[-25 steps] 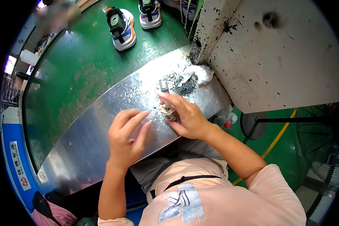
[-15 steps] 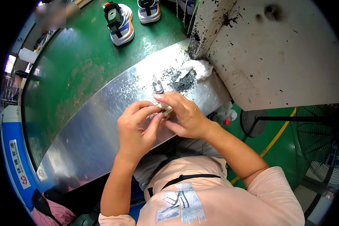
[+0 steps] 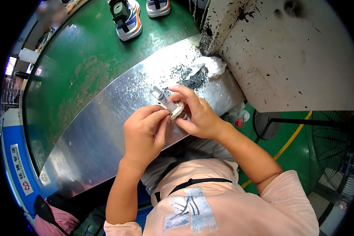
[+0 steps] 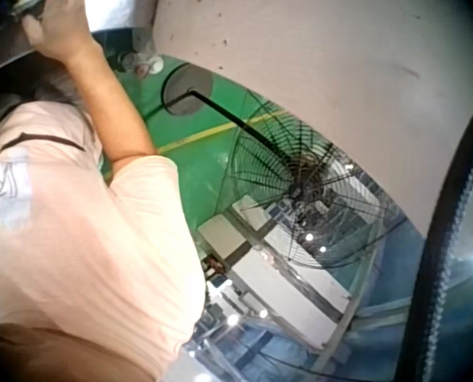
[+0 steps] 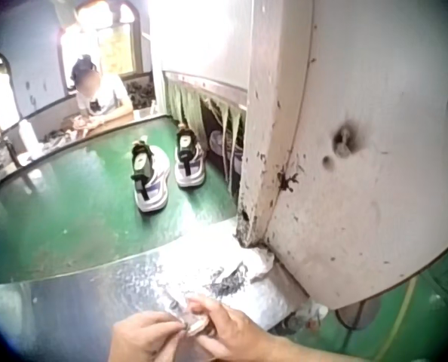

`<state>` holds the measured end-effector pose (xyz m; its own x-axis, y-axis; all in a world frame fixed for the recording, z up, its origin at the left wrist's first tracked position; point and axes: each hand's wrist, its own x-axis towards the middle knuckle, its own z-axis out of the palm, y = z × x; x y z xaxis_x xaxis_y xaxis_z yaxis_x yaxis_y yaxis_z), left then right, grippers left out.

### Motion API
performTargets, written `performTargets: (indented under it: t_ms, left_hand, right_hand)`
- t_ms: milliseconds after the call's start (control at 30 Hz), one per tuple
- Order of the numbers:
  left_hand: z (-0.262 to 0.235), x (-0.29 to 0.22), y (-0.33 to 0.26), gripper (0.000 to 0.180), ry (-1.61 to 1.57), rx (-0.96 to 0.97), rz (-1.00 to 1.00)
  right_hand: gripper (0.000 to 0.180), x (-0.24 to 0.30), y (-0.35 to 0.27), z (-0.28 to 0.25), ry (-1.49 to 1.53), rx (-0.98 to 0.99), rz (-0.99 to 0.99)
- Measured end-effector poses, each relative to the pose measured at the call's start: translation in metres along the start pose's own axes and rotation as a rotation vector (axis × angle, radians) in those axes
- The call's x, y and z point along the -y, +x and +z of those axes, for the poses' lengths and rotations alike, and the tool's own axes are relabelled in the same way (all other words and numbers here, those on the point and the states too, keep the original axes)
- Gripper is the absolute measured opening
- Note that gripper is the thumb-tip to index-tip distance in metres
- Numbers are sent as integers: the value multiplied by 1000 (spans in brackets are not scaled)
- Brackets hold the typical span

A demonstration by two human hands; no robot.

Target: The person uses a syringe to inject a liquid substance into the seams of several sneakers on a factory assembly line. They handle the shoes one by one, applying the substance to the sole and upper edges before placing them back on the conveyor.

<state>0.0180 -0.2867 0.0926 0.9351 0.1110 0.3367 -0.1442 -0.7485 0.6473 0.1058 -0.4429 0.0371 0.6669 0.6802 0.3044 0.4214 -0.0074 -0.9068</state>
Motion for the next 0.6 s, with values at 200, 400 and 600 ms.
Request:
performTargets:
  t_ms: [200,400,600]
  left_hand:
    - [-7,-2,10,15,201,113,200]
    - [-5,-6,14,15,340,147,276]
    - [1,5,8,16,304,133,284]
  right_hand:
    - [75,-4,1,1,-8,0,-32]
    - [75,-1,2,-1,-71,-6,-71]
    - [73,0,2,-2,-93,9,-93]
